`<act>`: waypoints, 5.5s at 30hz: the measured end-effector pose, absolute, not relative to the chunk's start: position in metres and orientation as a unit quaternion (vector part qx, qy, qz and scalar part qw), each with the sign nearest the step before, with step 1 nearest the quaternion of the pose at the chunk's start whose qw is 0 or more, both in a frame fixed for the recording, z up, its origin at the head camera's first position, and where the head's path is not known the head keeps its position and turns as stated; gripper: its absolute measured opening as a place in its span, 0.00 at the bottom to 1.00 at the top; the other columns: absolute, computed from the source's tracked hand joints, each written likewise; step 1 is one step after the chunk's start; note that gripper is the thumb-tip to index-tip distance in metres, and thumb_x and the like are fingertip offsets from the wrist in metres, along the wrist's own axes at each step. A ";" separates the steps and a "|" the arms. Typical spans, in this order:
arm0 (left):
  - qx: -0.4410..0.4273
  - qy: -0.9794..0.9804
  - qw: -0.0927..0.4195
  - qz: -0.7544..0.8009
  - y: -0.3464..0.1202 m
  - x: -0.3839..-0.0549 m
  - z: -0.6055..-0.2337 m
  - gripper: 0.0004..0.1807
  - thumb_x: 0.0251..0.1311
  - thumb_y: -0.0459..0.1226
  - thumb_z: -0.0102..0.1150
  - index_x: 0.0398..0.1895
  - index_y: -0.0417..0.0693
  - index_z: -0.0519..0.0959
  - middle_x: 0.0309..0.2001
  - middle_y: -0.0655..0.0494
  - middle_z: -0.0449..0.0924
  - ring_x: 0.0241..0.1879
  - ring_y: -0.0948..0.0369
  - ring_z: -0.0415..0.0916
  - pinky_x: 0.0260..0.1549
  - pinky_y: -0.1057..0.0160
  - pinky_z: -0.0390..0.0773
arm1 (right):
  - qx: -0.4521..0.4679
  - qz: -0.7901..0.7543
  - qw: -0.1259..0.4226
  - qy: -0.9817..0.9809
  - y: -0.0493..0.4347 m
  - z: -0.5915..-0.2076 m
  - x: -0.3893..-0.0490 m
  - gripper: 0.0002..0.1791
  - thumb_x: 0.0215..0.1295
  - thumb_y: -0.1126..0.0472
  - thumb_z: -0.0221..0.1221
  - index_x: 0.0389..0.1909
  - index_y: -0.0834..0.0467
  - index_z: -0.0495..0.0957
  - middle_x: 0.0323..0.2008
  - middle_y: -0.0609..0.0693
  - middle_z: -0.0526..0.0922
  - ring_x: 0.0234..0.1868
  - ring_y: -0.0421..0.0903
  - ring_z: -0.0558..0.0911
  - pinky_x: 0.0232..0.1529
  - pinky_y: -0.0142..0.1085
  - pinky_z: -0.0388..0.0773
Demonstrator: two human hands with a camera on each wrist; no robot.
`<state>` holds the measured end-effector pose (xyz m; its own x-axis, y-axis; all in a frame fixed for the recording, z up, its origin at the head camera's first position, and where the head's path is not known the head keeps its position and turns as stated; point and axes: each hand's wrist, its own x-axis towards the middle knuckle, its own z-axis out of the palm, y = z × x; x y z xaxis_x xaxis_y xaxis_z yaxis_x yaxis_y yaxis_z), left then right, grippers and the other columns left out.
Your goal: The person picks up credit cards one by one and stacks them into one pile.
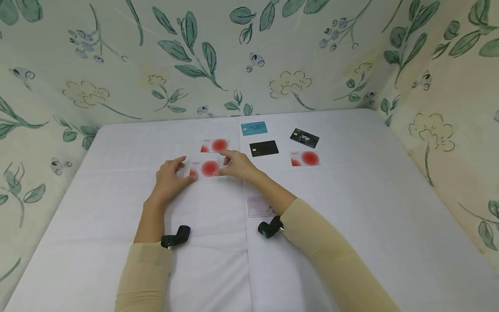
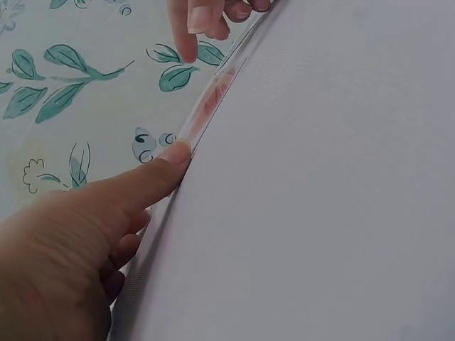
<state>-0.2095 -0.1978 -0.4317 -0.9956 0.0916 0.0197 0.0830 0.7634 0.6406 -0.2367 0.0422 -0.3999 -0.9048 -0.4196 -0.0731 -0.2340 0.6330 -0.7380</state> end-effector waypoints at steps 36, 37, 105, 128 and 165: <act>0.101 0.943 -0.054 0.312 -0.202 -0.207 -0.450 0.31 0.49 0.49 0.69 0.57 0.47 0.75 0.46 0.43 0.69 0.46 0.46 0.63 0.53 0.43 0.51 | -0.210 -0.296 0.105 0.926 0.033 -0.417 -0.238 0.34 0.50 0.50 0.71 0.59 0.58 0.75 0.35 0.50 0.74 0.37 0.43 0.70 0.34 0.30 0.66; 0.102 0.943 -0.055 0.311 -0.202 -0.207 -0.450 0.31 0.49 0.49 0.69 0.56 0.47 0.75 0.46 0.43 0.69 0.46 0.47 0.63 0.53 0.43 0.51 | -0.211 -0.293 0.104 0.927 0.033 -0.417 -0.238 0.34 0.50 0.50 0.71 0.58 0.58 0.75 0.35 0.50 0.74 0.37 0.43 0.70 0.35 0.30 0.66; 0.260 0.874 -0.192 0.363 -0.188 -0.193 -0.426 0.27 0.27 0.38 0.81 0.38 0.39 0.83 0.32 0.48 0.68 0.38 0.51 0.62 0.42 0.53 0.58 | -0.252 -0.355 0.105 0.894 0.075 -0.388 -0.219 0.33 0.42 0.49 0.75 0.50 0.60 0.78 0.32 0.49 0.73 0.37 0.44 0.70 0.35 0.31 0.69; 0.328 0.877 -0.145 0.319 -0.164 -0.179 -0.400 0.29 0.30 0.44 0.81 0.38 0.42 0.80 0.34 0.52 0.68 0.40 0.57 0.63 0.39 0.58 0.63 | -0.253 -0.335 0.108 0.901 0.105 -0.370 -0.193 0.31 0.40 0.49 0.75 0.47 0.59 0.79 0.31 0.49 0.72 0.36 0.46 0.70 0.36 0.35 0.70; 0.395 0.883 -0.178 0.180 -0.105 -0.153 -0.386 0.31 0.33 0.61 0.74 0.34 0.49 0.81 0.33 0.57 0.71 0.37 0.59 0.68 0.41 0.57 0.67 | -0.221 -0.329 0.108 0.912 0.165 -0.362 -0.143 0.31 0.35 0.51 0.78 0.42 0.57 0.77 0.30 0.48 0.71 0.36 0.46 0.70 0.34 0.36 0.69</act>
<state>-0.1529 -0.1049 -0.3859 -0.6252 0.6328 0.4569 0.7613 0.6234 0.1783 -0.1429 0.1649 -0.3622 -0.8791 -0.4738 -0.0514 -0.3321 0.6863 -0.6471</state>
